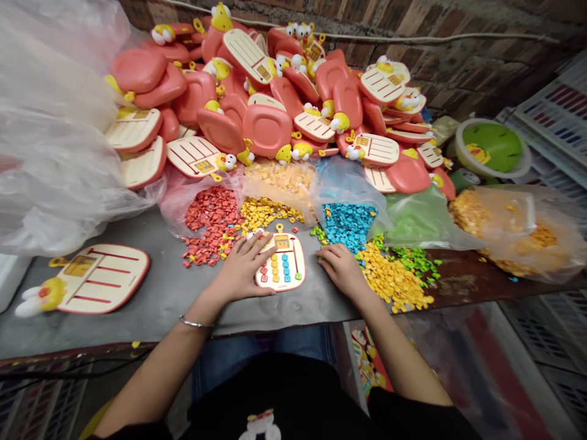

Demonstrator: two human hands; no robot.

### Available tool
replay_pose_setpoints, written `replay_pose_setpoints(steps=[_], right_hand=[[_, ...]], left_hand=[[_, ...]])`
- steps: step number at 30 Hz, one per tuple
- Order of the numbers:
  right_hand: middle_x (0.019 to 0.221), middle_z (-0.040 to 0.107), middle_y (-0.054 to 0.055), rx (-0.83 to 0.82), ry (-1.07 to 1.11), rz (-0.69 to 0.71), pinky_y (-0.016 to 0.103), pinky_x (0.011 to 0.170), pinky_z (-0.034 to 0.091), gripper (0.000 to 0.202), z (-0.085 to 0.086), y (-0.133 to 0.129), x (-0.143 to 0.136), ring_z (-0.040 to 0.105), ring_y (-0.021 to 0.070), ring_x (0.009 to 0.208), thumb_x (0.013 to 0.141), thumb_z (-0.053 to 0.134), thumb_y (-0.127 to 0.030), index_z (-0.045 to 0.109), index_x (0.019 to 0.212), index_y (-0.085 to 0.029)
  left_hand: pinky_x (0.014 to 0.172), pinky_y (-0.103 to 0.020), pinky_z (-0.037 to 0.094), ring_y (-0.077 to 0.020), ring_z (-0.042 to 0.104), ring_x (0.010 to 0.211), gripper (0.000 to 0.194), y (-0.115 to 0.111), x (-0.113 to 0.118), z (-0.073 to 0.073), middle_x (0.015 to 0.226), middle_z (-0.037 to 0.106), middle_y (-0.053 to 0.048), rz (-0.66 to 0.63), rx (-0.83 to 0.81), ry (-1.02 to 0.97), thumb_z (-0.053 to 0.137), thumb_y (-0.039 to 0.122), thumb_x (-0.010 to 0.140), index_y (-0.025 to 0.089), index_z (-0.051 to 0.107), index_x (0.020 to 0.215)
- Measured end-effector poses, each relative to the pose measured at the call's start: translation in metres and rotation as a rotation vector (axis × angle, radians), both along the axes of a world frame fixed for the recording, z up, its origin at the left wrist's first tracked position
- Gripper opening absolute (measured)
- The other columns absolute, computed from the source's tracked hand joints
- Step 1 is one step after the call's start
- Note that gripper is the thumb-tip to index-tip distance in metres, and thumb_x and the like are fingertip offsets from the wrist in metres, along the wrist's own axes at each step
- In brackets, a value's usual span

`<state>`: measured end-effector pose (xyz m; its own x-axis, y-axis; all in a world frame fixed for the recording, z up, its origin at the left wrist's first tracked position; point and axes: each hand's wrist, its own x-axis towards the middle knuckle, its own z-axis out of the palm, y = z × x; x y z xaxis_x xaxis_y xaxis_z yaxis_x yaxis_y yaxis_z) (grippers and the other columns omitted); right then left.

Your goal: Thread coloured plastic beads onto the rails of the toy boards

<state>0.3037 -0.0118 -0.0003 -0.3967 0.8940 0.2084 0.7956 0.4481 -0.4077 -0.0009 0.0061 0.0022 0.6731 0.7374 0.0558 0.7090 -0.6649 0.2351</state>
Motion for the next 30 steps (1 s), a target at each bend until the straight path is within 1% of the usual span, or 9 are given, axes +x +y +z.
replay_pose_setpoints(steps=[5,8,12,17,20,23,25,27,30], right_hand=[[0.101,0.059,0.008,0.039,0.229,0.049,0.036,0.084,0.051,0.019,0.005,0.029,-0.027,0.059,0.0208,0.095,0.095,0.05,-0.019,0.066,0.103,-0.022],[0.099,0.059,0.008,0.025,0.186,0.125,0.033,0.083,0.05,0.018,0.003,0.052,-0.05,0.059,0.0199,0.093,0.094,0.052,-0.018,0.068,0.102,-0.02],[0.088,0.061,0.008,0.003,0.032,0.087,0.033,0.078,0.048,0.017,0.001,0.066,-0.068,0.057,0.0206,0.086,0.092,0.053,-0.014,0.069,0.089,-0.018],[0.084,0.065,0.005,-0.141,0.171,0.249,0.031,0.076,0.046,0.013,0.014,0.048,-0.044,0.058,0.0185,0.082,0.092,0.06,-0.023,0.068,0.082,-0.019],[0.09,0.066,0.005,-0.109,0.242,0.108,0.031,0.076,0.047,0.013,0.013,0.043,-0.021,0.06,0.0189,0.083,0.093,0.056,-0.022,0.069,0.093,-0.019],[0.099,0.066,0.01,0.036,0.062,-0.045,0.036,0.082,0.047,0.016,0.003,0.052,-0.013,0.058,0.0235,0.093,0.091,0.054,-0.014,0.069,0.096,-0.019],[0.099,0.067,0.011,0.063,-0.087,-0.054,0.038,0.083,0.047,0.016,-0.004,0.059,-0.015,0.056,0.0255,0.095,0.089,0.056,-0.012,0.07,0.09,-0.019],[0.095,0.067,0.012,0.069,-0.116,-0.051,0.039,0.082,0.048,0.016,-0.008,0.064,-0.02,0.057,0.0257,0.093,0.088,0.056,-0.012,0.07,0.085,-0.019],[0.096,0.069,0.01,0.065,0.11,-0.023,0.037,0.081,0.051,0.016,-0.006,0.063,-0.029,0.061,0.0232,0.091,0.089,0.053,-0.012,0.068,0.088,-0.019]], left_hand=[[0.117,-0.051,0.014,-0.0344,0.017,0.148,0.097,0.0,0.0,0.0,0.161,0.022,-0.009,-0.005,-0.007,0.011,0.06,0.076,0.072,0.022,0.037,0.15],[0.117,-0.052,0.015,-0.0346,0.017,0.148,0.096,0.0,0.0,0.0,0.161,0.023,-0.009,-0.006,-0.001,0.014,0.062,0.074,0.072,0.022,0.039,0.149],[0.117,-0.052,0.015,-0.035,0.018,0.147,0.094,0.0,0.0,-0.001,0.16,0.024,-0.009,0.0,0.012,0.005,0.063,0.072,0.072,0.022,0.04,0.149],[0.117,-0.051,0.016,-0.0355,0.02,0.147,0.095,0.0,0.0,-0.001,0.16,0.025,-0.009,0.007,0.014,-0.003,0.063,0.074,0.071,0.022,0.041,0.148],[0.117,-0.052,0.016,-0.0356,0.019,0.147,0.096,0.0,-0.001,-0.002,0.161,0.024,-0.009,0.008,0.01,0.001,0.062,0.074,0.072,0.022,0.04,0.149],[0.117,-0.052,0.016,-0.0355,0.018,0.148,0.096,0.0,-0.001,-0.002,0.161,0.023,-0.008,0.009,0.008,0.003,0.061,0.075,0.073,0.022,0.038,0.15],[0.117,-0.052,0.017,-0.0354,0.017,0.148,0.096,0.0,-0.001,-0.002,0.161,0.023,-0.008,0.009,0.008,-0.001,0.061,0.075,0.072,0.023,0.038,0.15],[0.117,-0.052,0.017,-0.0352,0.017,0.148,0.097,0.0,-0.001,-0.002,0.161,0.023,-0.008,0.008,0.01,-0.003,0.061,0.075,0.072,0.023,0.038,0.15],[0.117,-0.053,0.017,-0.0351,0.017,0.148,0.096,0.0,-0.001,-0.001,0.161,0.023,-0.008,0.006,0.008,-0.001,0.061,0.075,0.073,0.022,0.038,0.15]])
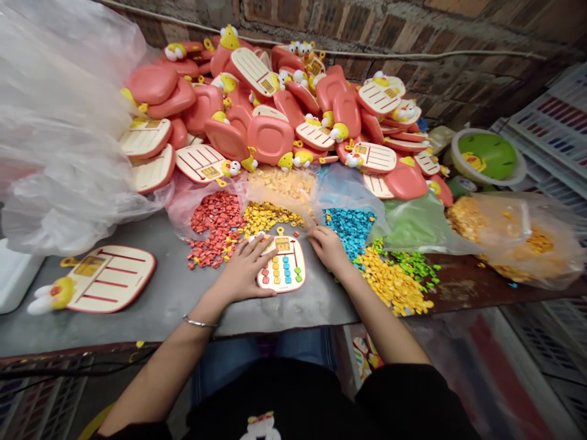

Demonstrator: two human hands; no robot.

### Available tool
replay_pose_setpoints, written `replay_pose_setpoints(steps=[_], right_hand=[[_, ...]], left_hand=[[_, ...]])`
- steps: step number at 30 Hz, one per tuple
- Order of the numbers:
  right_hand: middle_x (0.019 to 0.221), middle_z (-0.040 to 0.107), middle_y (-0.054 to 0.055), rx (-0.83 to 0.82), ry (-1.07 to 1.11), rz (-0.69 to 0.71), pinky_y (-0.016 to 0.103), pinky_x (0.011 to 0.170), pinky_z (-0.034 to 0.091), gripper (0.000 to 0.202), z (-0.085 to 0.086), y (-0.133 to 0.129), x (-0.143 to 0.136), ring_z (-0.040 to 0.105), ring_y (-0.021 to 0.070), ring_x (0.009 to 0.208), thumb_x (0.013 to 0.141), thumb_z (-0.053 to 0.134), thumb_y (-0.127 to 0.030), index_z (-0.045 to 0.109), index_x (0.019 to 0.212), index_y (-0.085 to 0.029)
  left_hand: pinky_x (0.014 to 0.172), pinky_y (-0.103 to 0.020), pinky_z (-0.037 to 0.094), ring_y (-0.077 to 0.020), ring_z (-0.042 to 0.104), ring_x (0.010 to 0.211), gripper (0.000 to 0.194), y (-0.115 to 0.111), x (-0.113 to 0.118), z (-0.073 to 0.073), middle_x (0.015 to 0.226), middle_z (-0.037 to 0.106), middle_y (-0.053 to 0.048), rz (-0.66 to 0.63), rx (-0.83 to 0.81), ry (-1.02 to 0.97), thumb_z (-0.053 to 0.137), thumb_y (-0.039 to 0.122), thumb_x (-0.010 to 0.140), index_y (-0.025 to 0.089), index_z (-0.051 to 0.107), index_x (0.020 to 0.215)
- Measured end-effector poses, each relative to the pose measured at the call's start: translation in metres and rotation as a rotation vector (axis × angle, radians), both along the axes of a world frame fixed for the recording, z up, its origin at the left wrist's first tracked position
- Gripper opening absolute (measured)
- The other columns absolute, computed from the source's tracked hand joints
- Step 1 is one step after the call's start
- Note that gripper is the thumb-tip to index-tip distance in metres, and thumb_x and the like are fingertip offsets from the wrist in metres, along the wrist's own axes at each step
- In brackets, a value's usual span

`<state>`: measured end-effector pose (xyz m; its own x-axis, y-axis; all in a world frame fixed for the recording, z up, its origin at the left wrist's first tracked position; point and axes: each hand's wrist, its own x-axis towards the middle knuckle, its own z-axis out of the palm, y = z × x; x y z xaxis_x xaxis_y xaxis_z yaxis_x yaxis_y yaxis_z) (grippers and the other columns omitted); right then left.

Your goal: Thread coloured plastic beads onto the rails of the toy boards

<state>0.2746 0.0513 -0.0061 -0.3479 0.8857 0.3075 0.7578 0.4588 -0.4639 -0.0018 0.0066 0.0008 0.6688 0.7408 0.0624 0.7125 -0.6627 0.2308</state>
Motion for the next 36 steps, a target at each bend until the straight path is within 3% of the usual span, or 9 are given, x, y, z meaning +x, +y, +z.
replay_pose_setpoints(steps=[4,9,13,18,21,24,29,33,36], right_hand=[[0.099,0.071,0.006,-0.038,0.25,0.106,0.035,0.08,0.053,0.011,0.0,-0.003,-0.018,0.065,0.0201,0.089,0.09,0.056,-0.016,0.066,0.091,-0.02],[0.094,0.071,0.007,0.042,0.158,0.143,0.04,0.087,0.048,0.014,-0.001,-0.007,-0.033,0.059,0.0231,0.095,0.09,0.058,-0.019,0.066,0.078,-0.021],[0.092,0.069,0.006,-0.05,0.16,0.184,0.037,0.085,0.048,0.017,0.012,-0.013,-0.016,0.059,0.0214,0.093,0.09,0.062,-0.028,0.065,0.074,-0.021],[0.105,0.07,0.011,0.02,-0.211,-0.088,0.041,0.085,0.044,0.015,0.013,0.001,0.01,0.054,0.0268,0.098,0.091,0.055,-0.018,0.07,0.094,-0.019],[0.11,0.068,0.014,0.06,-0.426,-0.113,0.042,0.081,0.044,0.021,0.002,0.01,0.01,0.05,0.0299,0.103,0.092,0.05,-0.014,0.071,0.095,-0.019],[0.104,0.067,0.016,0.108,-0.494,-0.141,0.04,0.076,0.043,0.022,-0.005,0.011,0.007,0.05,0.0301,0.1,0.091,0.05,-0.013,0.07,0.09,-0.018],[0.096,0.066,0.013,0.098,-0.307,-0.178,0.04,0.081,0.044,0.02,0.002,0.002,0.004,0.053,0.0275,0.096,0.089,0.051,-0.011,0.068,0.088,-0.02],[0.097,0.066,0.008,-0.021,0.086,0.014,0.036,0.085,0.049,0.014,0.009,-0.004,-0.012,0.06,0.0224,0.093,0.091,0.053,-0.017,0.066,0.091,-0.021],[0.095,0.067,0.008,-0.061,0.236,0.09,0.035,0.085,0.05,0.011,0.004,-0.003,-0.029,0.062,0.0209,0.093,0.09,0.055,-0.019,0.064,0.084,-0.02]], left_hand=[[0.117,-0.053,0.016,-0.0357,0.019,0.147,0.095,0.0,0.001,0.001,0.16,0.024,-0.01,0.003,-0.001,-0.001,0.064,0.073,0.072,0.022,0.04,0.149],[0.118,-0.053,0.015,-0.0349,0.017,0.148,0.093,-0.001,0.001,0.001,0.161,0.022,-0.009,0.008,0.004,0.015,0.063,0.071,0.073,0.022,0.04,0.149],[0.117,-0.053,0.014,-0.035,0.017,0.148,0.095,0.0,0.0,0.0,0.161,0.022,-0.009,0.007,0.002,0.017,0.062,0.073,0.073,0.022,0.038,0.15],[0.117,-0.052,0.015,-0.0357,0.017,0.148,0.095,0.0,-0.001,0.0,0.161,0.023,-0.009,0.011,0.0,-0.004,0.061,0.074,0.073,0.023,0.038,0.15],[0.117,-0.053,0.015,-0.0357,0.017,0.148,0.095,0.0,-0.001,0.001,0.161,0.023,-0.009,0.011,-0.009,-0.005,0.061,0.074,0.073,0.023,0.038,0.15],[0.117,-0.053,0.015,-0.0354,0.017,0.148,0.096,0.0,0.0,0.001,0.161,0.023,-0.009,0.01,-0.02,-0.01,0.059,0.076,0.073,0.023,0.038,0.15],[0.118,-0.053,0.014,-0.0355,0.016,0.148,0.096,0.0,0.0,0.001,0.161,0.023,-0.009,0.02,-0.027,-0.017,0.061,0.075,0.072,0.024,0.037,0.15],[0.118,-0.052,0.014,-0.0338,0.015,0.148,0.096,-0.001,0.0,0.001,0.162,0.02,-0.008,0.008,-0.027,0.0,0.059,0.076,0.074,0.023,0.036,0.151],[0.118,-0.052,0.014,-0.0338,0.015,0.148,0.095,-0.001,0.0,0.001,0.161,0.021,-0.009,0.007,-0.021,0.009,0.06,0.075,0.074,0.022,0.036,0.15]])
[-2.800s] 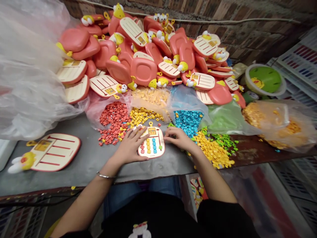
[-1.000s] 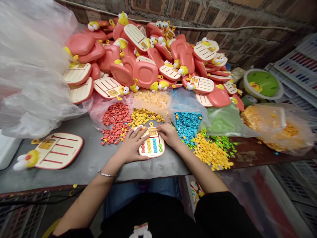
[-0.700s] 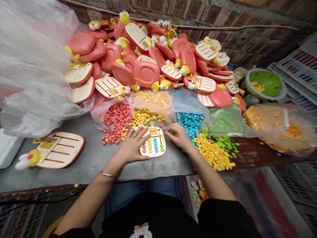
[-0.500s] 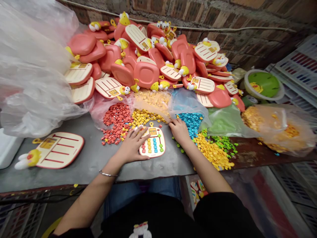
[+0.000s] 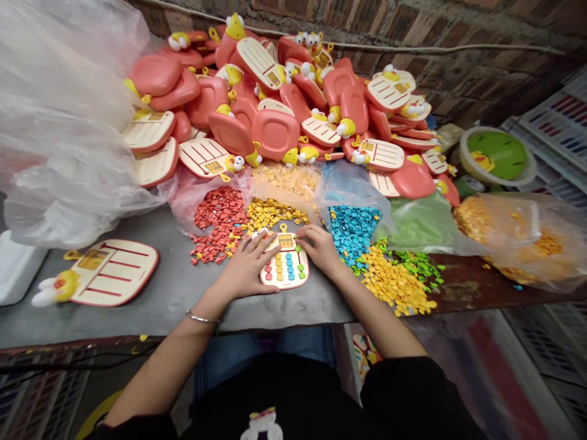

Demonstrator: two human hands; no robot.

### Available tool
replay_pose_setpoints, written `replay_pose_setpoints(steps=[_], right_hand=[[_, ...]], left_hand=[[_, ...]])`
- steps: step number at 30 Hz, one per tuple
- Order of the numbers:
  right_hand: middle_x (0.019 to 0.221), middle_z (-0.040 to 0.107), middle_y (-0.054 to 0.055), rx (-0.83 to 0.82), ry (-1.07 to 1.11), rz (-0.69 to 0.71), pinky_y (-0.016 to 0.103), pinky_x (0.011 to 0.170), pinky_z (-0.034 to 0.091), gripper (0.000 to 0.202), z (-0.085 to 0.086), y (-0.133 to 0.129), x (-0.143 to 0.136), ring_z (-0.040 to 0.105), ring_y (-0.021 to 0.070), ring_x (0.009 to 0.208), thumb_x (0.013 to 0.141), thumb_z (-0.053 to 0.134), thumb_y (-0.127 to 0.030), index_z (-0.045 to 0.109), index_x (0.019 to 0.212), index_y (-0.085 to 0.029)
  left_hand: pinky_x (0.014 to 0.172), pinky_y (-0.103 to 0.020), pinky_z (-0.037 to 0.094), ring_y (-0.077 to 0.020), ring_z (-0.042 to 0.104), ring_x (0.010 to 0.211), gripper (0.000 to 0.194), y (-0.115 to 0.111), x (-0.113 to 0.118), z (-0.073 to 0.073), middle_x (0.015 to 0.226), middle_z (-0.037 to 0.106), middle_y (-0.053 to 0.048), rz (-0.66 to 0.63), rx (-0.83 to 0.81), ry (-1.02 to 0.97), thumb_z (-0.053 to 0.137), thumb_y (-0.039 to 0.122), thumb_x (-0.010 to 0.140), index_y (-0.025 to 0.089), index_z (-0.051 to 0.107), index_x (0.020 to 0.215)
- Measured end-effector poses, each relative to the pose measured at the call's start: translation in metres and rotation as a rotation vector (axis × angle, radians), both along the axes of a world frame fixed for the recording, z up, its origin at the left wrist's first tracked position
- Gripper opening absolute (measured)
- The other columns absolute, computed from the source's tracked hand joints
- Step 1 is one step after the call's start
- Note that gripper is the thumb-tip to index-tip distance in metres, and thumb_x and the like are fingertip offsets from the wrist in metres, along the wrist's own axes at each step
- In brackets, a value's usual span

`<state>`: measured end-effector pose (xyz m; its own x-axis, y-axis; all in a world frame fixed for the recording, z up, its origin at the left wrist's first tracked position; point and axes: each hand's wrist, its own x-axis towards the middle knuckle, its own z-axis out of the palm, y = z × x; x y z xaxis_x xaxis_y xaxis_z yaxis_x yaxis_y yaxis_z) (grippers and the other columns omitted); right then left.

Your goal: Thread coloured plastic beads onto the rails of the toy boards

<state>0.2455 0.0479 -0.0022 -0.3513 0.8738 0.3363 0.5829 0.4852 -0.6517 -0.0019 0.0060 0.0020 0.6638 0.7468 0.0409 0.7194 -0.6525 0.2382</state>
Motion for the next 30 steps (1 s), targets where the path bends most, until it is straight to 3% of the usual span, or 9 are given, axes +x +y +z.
replay_pose_setpoints(steps=[4,8,10,13,17,21,24,28,30], right_hand=[[0.091,0.068,0.008,0.023,-0.059,-0.014,0.039,0.088,0.048,0.014,-0.003,-0.001,-0.008,0.059,0.0229,0.094,0.088,0.058,-0.017,0.062,0.075,-0.02],[0.086,0.069,0.006,-0.074,-0.095,0.126,0.038,0.085,0.048,0.012,0.012,-0.015,0.006,0.06,0.022,0.089,0.089,0.06,-0.022,0.064,0.078,-0.02],[0.087,0.07,0.005,-0.125,-0.053,0.118,0.036,0.082,0.049,0.011,0.021,-0.024,0.018,0.062,0.0209,0.087,0.09,0.059,-0.026,0.065,0.082,-0.02],[0.089,0.069,0.006,-0.103,-0.016,-0.061,0.036,0.081,0.049,0.015,0.03,-0.034,0.041,0.063,0.0217,0.087,0.092,0.055,-0.029,0.065,0.084,-0.02],[0.085,0.068,0.007,-0.049,-0.14,-0.275,0.037,0.078,0.048,0.018,0.029,-0.047,0.081,0.063,0.0235,0.084,0.091,0.053,-0.031,0.066,0.084,-0.02],[0.092,0.067,0.01,-0.05,-0.393,-0.433,0.041,0.084,0.046,0.021,0.018,-0.073,0.119,0.06,0.0269,0.09,0.09,0.05,-0.031,0.068,0.088,-0.02],[0.1,0.064,0.014,-0.038,-0.523,-0.626,0.045,0.088,0.045,0.027,0.008,-0.098,0.141,0.056,0.0295,0.095,0.089,0.049,-0.032,0.069,0.102,-0.018],[0.122,0.054,0.02,-0.051,-0.599,-0.943,0.055,0.093,0.042,0.044,-0.01,-0.127,0.164,0.047,0.0365,0.111,0.088,0.051,-0.044,0.062,0.122,-0.018],[0.129,0.049,0.021,-0.072,-0.583,-1.024,0.06,0.094,0.039,0.053,-0.021,-0.136,0.171,0.043,0.0388,0.117,0.089,0.048,-0.051,0.057,0.129,-0.019]], left_hand=[[0.118,-0.053,0.014,-0.0348,0.016,0.148,0.094,0.0,0.0,0.0,0.16,0.023,-0.01,0.008,0.012,-0.004,0.063,0.072,0.073,0.021,0.039,0.149],[0.118,-0.054,0.015,-0.0355,0.017,0.148,0.095,0.0,0.0,0.001,0.16,0.023,-0.011,0.001,0.006,-0.015,0.065,0.071,0.073,0.021,0.038,0.15],[0.118,-0.053,0.015,-0.0355,0.017,0.148,0.095,0.0,0.0,0.001,0.161,0.023,-0.01,0.0,-0.002,-0.016,0.064,0.071,0.073,0.021,0.038,0.15],[0.118,-0.052,0.014,-0.0349,0.016,0.148,0.095,0.0,-0.001,0.0,0.161,0.022,-0.009,-0.003,-0.006,-0.023,0.061,0.074,0.074,0.023,0.037,0.151],[0.118,-0.052,0.014,-0.0349,0.015,0.148,0.096,0.001,-0.001,0.0,0.161,0.022,-0.009,-0.001,-0.004,-0.013,0.061,0.075,0.073,0.023,0.036,0.151],[0.118,-0.052,0.013,-0.0346,0.015,0.149,0.097,0.001,-0.001,-0.001,0.161,0.022,-0.009,-0.006,0.006,-0.003,0.058,0.077,0.073,0.022,0.037,0.15],[0.119,-0.051,0.013,-0.0338,0.015,0.149,0.097,0.002,-0.002,-0.001,0.161,0.021,-0.009,-0.012,0.02,0.003,0.056,0.078,0.074,0.022,0.037,0.15],[0.119,-0.051,0.013,-0.0347,0.017,0.148,0.097,0.002,-0.002,-0.001,0.161,0.023,-0.009,-0.012,0.023,-0.002,0.056,0.079,0.074,0.023,0.038,0.15],[0.119,-0.051,0.014,-0.0354,0.017,0.148,0.096,0.002,-0.002,-0.001,0.161,0.023,-0.009,-0.01,0.023,-0.012,0.058,0.077,0.073,0.024,0.038,0.15]])
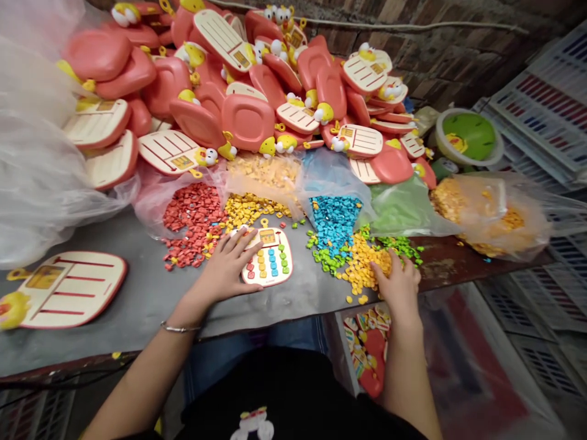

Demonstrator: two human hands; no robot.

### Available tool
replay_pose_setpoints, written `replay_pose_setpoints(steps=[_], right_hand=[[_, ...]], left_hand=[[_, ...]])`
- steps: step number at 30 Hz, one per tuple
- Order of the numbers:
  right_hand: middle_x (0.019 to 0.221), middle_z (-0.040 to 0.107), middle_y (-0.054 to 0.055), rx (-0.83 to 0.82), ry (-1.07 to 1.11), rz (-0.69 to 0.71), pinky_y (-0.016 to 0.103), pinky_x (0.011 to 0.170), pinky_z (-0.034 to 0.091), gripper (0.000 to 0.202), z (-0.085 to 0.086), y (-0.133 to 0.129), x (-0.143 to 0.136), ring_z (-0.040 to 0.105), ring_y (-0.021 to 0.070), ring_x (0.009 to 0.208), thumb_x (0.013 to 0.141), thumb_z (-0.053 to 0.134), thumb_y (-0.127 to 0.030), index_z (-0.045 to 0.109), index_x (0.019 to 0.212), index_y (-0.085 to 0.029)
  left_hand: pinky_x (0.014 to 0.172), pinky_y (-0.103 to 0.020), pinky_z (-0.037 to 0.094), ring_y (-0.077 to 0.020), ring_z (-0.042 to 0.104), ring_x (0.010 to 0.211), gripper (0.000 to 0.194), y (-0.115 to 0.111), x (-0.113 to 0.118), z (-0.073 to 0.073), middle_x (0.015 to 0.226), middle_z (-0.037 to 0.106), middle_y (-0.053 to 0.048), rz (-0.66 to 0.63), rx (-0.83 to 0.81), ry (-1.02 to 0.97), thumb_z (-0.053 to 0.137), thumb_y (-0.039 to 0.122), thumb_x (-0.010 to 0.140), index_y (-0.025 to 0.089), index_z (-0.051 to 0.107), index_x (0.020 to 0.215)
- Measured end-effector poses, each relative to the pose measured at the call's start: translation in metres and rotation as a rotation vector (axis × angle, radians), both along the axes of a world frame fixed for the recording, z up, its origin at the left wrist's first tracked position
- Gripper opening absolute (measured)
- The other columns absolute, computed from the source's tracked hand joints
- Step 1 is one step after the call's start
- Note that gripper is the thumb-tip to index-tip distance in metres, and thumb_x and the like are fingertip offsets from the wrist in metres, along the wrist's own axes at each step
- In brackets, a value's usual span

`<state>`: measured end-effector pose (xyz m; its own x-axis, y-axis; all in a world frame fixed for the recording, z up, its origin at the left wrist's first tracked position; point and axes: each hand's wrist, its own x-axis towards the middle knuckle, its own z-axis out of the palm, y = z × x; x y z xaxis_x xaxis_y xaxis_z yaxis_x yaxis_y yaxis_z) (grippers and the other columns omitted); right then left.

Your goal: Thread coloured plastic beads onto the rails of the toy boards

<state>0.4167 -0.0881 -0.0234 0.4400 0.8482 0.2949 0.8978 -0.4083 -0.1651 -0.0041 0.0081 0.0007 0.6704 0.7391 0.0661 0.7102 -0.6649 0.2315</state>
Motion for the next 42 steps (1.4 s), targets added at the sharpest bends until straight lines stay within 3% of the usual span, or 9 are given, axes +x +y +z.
replay_pose_setpoints(steps=[5,12,18,21,23,27,31,37,42], right_hand=[[0.129,0.045,0.019,0.045,0.018,0.039,0.06,0.096,0.038,0.051,-0.019,-0.003,-0.002,0.041,0.0373,0.12,0.092,0.04,-0.051,0.055,0.131,-0.022],[0.107,0.051,0.016,0.15,0.045,0.041,0.05,0.09,0.042,0.042,-0.014,0.024,0.001,0.048,0.032,0.101,0.091,0.043,-0.048,0.065,0.11,-0.016],[0.093,0.054,0.012,0.308,0.163,0.04,0.045,0.086,0.043,0.035,0.006,0.042,0.013,0.052,0.0286,0.092,0.091,0.041,-0.044,0.063,0.096,-0.016],[0.09,0.058,0.011,0.464,0.281,0.071,0.042,0.087,0.044,0.032,0.024,0.049,-0.005,0.054,0.0269,0.091,0.091,0.046,-0.046,0.06,0.092,-0.017],[0.091,0.06,0.009,0.512,0.414,0.144,0.039,0.086,0.045,0.03,0.034,0.055,-0.032,0.056,0.0247,0.089,0.092,0.048,-0.046,0.059,0.093,-0.018],[0.093,0.063,0.006,0.38,0.666,0.429,0.035,0.083,0.047,0.025,0.038,0.077,-0.105,0.059,0.0219,0.09,0.094,0.048,-0.042,0.06,0.095,-0.021],[0.094,0.062,0.007,0.171,0.653,0.618,0.036,0.084,0.047,0.02,0.027,0.101,-0.158,0.059,0.023,0.092,0.094,0.048,-0.034,0.063,0.094,-0.022],[0.096,0.062,0.007,0.021,0.478,0.614,0.039,0.089,0.043,0.012,0.022,0.109,-0.17,0.057,0.0248,0.097,0.088,0.057,-0.029,0.067,0.091,-0.022],[0.103,0.068,0.006,0.019,0.53,0.645,0.045,0.097,0.037,0.008,0.024,0.106,-0.163,0.061,0.0256,0.102,0.082,0.062,-0.024,0.067,0.088,-0.022]], left_hand=[[0.118,-0.053,0.017,-0.0363,0.018,0.147,0.094,0.001,0.0,-0.002,0.16,0.025,-0.008,0.006,0.001,-0.017,0.061,0.075,0.072,0.026,0.038,0.15],[0.117,-0.051,0.017,-0.0353,0.017,0.148,0.095,0.0,0.001,-0.001,0.161,0.023,-0.009,-0.007,0.02,0.016,0.057,0.078,0.073,0.023,0.04,0.149],[0.118,-0.051,0.016,-0.0347,0.016,0.148,0.096,-0.001,-0.001,0.0,0.161,0.021,-0.008,-0.009,0.021,0.027,0.053,0.08,0.074,0.024,0.038,0.15],[0.118,-0.052,0.015,-0.0349,0.016,0.148,0.096,-0.001,-0.001,0.001,0.162,0.02,-0.008,-0.009,0.006,0.032,0.052,0.081,0.074,0.024,0.037,0.15],[0.118,-0.052,0.014,-0.0349,0.016,0.148,0.096,-0.001,-0.001,0.002,0.162,0.02,-0.008,-0.009,0.0,0.031,0.052,0.081,0.075,0.023,0.037,0.15],[0.118,-0.052,0.014,-0.0351,0.016,0.148,0.096,-0.001,-0.001,0.002,0.162,0.021,-0.008,-0.005,-0.005,0.032,0.054,0.08,0.075,0.023,0.037,0.15],[0.118,-0.052,0.014,-0.0353,0.017,0.148,0.096,-0.002,-0.001,0.002,0.161,0.021,-0.009,-0.005,0.003,0.029,0.056,0.078,0.075,0.022,0.037,0.15],[0.118,-0.052,0.015,-0.0355,0.017,0.148,0.095,-0.003,-0.001,0.001,0.161,0.022,-0.009,-0.017,0.029,0.0,0.058,0.077,0.074,0.022,0.039,0.149],[0.118,-0.054,0.014,-0.0365,0.018,0.147,0.097,-0.003,-0.002,0.0,0.161,0.023,-0.011,-0.01,0.012,-0.004,0.058,0.078,0.073,0.022,0.039,0.149]])
